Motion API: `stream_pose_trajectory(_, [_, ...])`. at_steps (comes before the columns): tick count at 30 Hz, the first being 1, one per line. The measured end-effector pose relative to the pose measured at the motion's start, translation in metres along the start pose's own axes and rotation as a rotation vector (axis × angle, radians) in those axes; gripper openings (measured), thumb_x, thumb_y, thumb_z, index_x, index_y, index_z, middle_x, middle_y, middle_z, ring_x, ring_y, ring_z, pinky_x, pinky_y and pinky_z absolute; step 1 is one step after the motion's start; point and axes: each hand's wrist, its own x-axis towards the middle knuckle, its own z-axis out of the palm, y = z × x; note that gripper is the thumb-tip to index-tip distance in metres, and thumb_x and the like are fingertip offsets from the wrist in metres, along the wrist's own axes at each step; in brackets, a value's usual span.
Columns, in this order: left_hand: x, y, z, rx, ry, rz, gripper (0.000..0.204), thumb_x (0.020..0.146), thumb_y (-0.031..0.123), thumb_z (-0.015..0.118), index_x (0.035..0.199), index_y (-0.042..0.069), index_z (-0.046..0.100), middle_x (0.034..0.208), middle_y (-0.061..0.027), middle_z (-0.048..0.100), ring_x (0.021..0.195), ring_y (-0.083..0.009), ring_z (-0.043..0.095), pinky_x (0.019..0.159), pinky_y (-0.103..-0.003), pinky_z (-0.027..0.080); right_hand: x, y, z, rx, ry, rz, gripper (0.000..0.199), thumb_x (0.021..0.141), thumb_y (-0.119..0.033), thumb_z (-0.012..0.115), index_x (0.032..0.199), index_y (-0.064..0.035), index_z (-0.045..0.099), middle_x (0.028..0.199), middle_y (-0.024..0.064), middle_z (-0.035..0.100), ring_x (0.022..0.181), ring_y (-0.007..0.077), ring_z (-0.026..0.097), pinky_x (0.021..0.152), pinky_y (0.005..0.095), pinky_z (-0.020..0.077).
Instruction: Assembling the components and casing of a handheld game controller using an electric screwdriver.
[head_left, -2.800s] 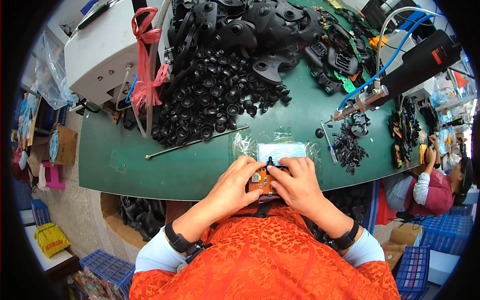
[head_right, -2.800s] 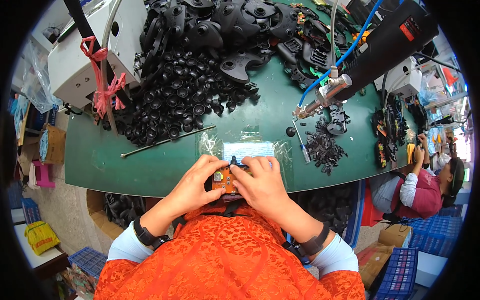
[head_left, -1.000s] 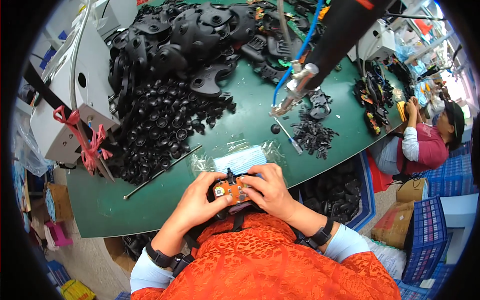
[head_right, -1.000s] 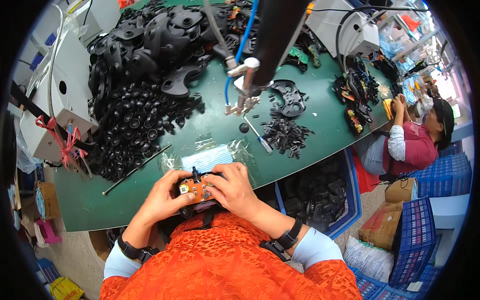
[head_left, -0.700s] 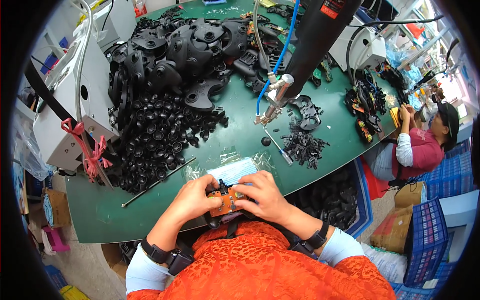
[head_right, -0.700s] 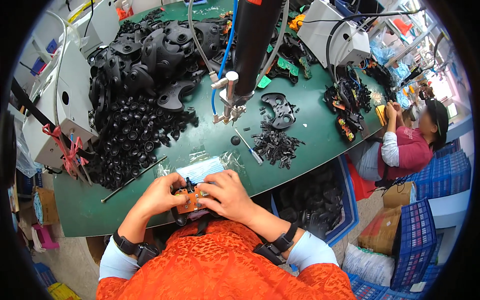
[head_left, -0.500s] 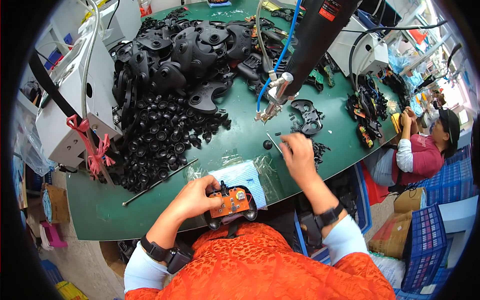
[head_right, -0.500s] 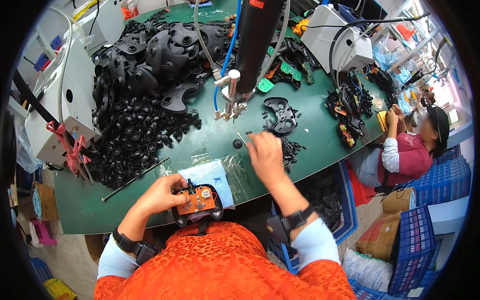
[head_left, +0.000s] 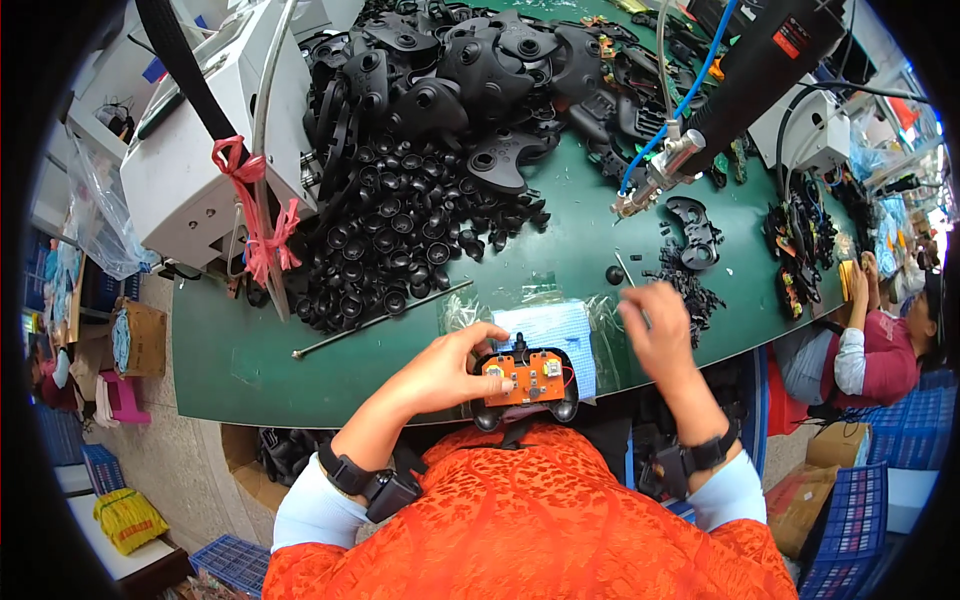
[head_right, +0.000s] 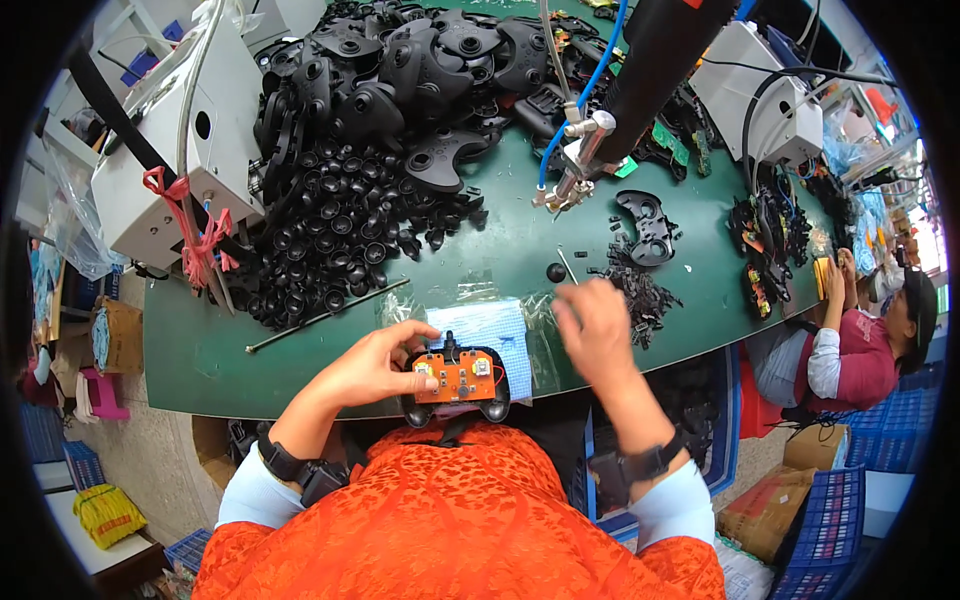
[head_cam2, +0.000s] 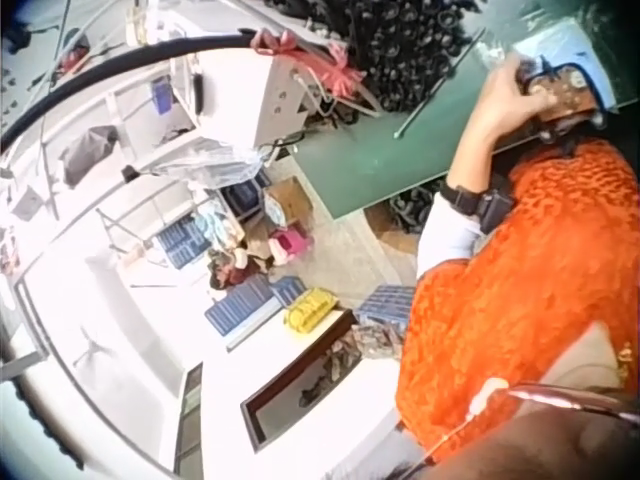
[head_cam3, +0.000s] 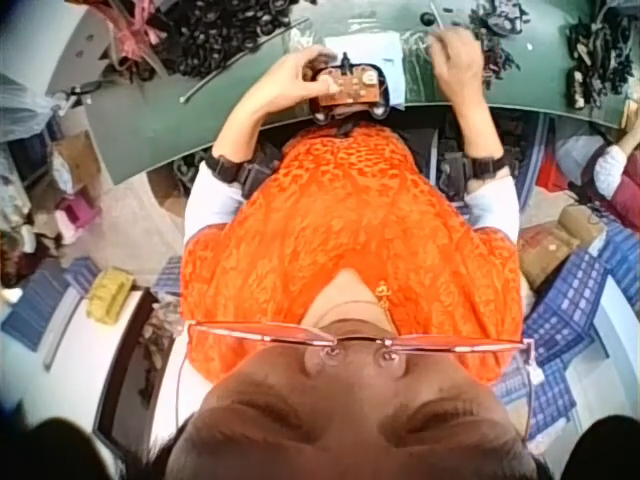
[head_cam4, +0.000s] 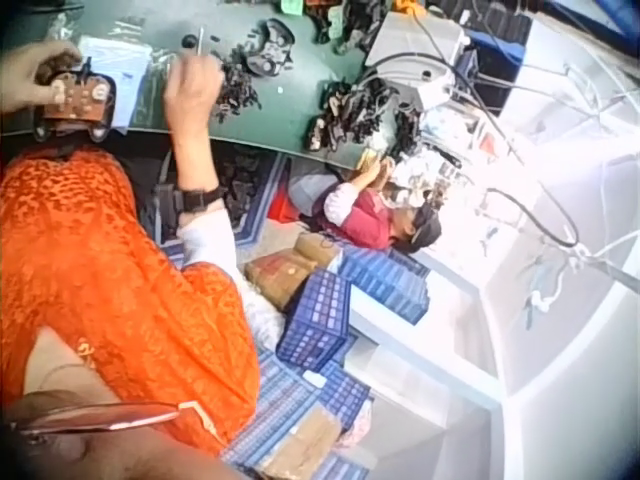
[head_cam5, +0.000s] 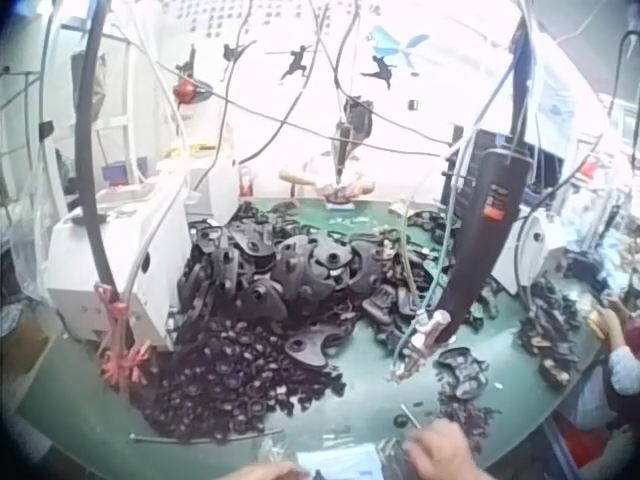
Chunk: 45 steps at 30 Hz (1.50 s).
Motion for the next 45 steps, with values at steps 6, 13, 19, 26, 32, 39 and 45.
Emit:
stream_pose_trajectory(6, [0.005, 0.005, 0.008, 0.178, 0.138, 0.102, 0.061, 0.08, 0.033, 0.082, 0.128, 0.002, 0.059, 0.108, -0.0122, 0.061, 0.085, -0.0189, 0.062, 0.076, -0.034, 0.053, -0.011, -0.056, 0.013, 0.186, -0.078, 0.017, 0.019, 0.081, -0.007, 0.075, 0.098, -0.0038, 0.068, 0.09, 0.0116, 0.065, 0.086, 0.0325, 0.061, 0.076, 0.0421, 0.0456])
stream_pose_trajectory(13, [0.014, 0.015, 0.02, 0.339, 0.296, 0.109, 0.043, 0.083, 0.034, 0.074, 0.112, 0.004, 0.062, 0.1, -0.013, 0.061, 0.096, -0.032, 0.064, 0.083, -0.043, 0.052, -0.005, -0.091, 0.01, 0.221, -0.256, -0.197, 0.055, 0.074, -0.033, 0.084, 0.114, -0.0032, 0.063, 0.104, 0.0118, 0.06, 0.097, 0.0315, 0.057, 0.083, 0.0426, 0.0438])
stream_pose_trajectory(19, [0.02, 0.012, 0.027, 0.381, 0.267, 0.105, 0.036, 0.084, 0.028, 0.072, 0.111, 0.007, 0.062, 0.108, -0.0133, 0.059, 0.102, -0.0346, 0.063, 0.085, -0.045, 0.052, -0.023, -0.094, 0.02, 0.154, -0.262, -0.215, 0.059, 0.072, -0.034, 0.085, 0.116, -0.0023, 0.063, 0.11, 0.0104, 0.059, 0.102, 0.0302, 0.057, 0.089, 0.0429, 0.0429])
stream_pose_trajectory(26, [0.02, 0.014, 0.033, 0.416, 0.314, 0.067, 0.038, 0.08, 0.032, 0.077, 0.104, 0.005, 0.065, 0.102, -0.0133, 0.059, 0.097, -0.0313, 0.063, 0.082, -0.041, 0.052, -0.024, -0.099, 0.017, 0.143, -0.247, -0.234, 0.058, 0.07, -0.033, 0.086, 0.113, -0.0033, 0.062, 0.11, 0.0102, 0.059, 0.103, 0.0304, 0.057, 0.09, 0.0436, 0.042])
stream_pose_trajectory(32, [0.026, 0.011, 0.046, 0.48, 0.39, 0.068, 0.028, 0.078, 0.025, 0.072, 0.096, 0.006, 0.063, 0.1, -0.0144, 0.058, 0.094, -0.0342, 0.063, 0.081, -0.044, 0.052, -0.03, -0.095, 0.018, 0.065, -0.298, -0.218, 0.051, 0.074, -0.04, 0.082, 0.108, -0.0066, 0.062, 0.11, 0.0084, 0.059, 0.107, 0.028, 0.055, 0.089, 0.043, 0.0397])
stream_pose_trajectory(39, [0.028, -0.001, 0.039, 0.329, 0.452, 0.183, 0.021, 0.08, 0.016, 0.078, 0.091, 0.001, 0.068, 0.085, -0.0103, 0.058, 0.074, -0.0233, 0.063, 0.067, -0.036, 0.052, -0.024, -0.094, 0.018, 0.128, -0.267, -0.197, 0.051, 0.075, -0.038, 0.081, 0.109, -0.0056, 0.062, 0.111, 0.0097, 0.06, 0.107, 0.0291, 0.056, 0.09, 0.0445, 0.0404])
stream_pose_trajectory(45, [0.016, 0.009, 0.024, 0.167, 0.474, 0.247, 0.037, 0.086, 0.017, 0.077, 0.117, 0.002, 0.066, 0.097, -0.0071, 0.058, 0.083, -0.0151, 0.06, 0.071, -0.029, 0.052, 0.002, -0.017, 0.004, -0.216, 0.028, 0.064, 0.045, 0.077, -0.017, 0.079, 0.116, -0.0032, 0.061, 0.098, 0.0108, 0.059, 0.093, 0.0311, 0.057, 0.079, 0.042, 0.0438])
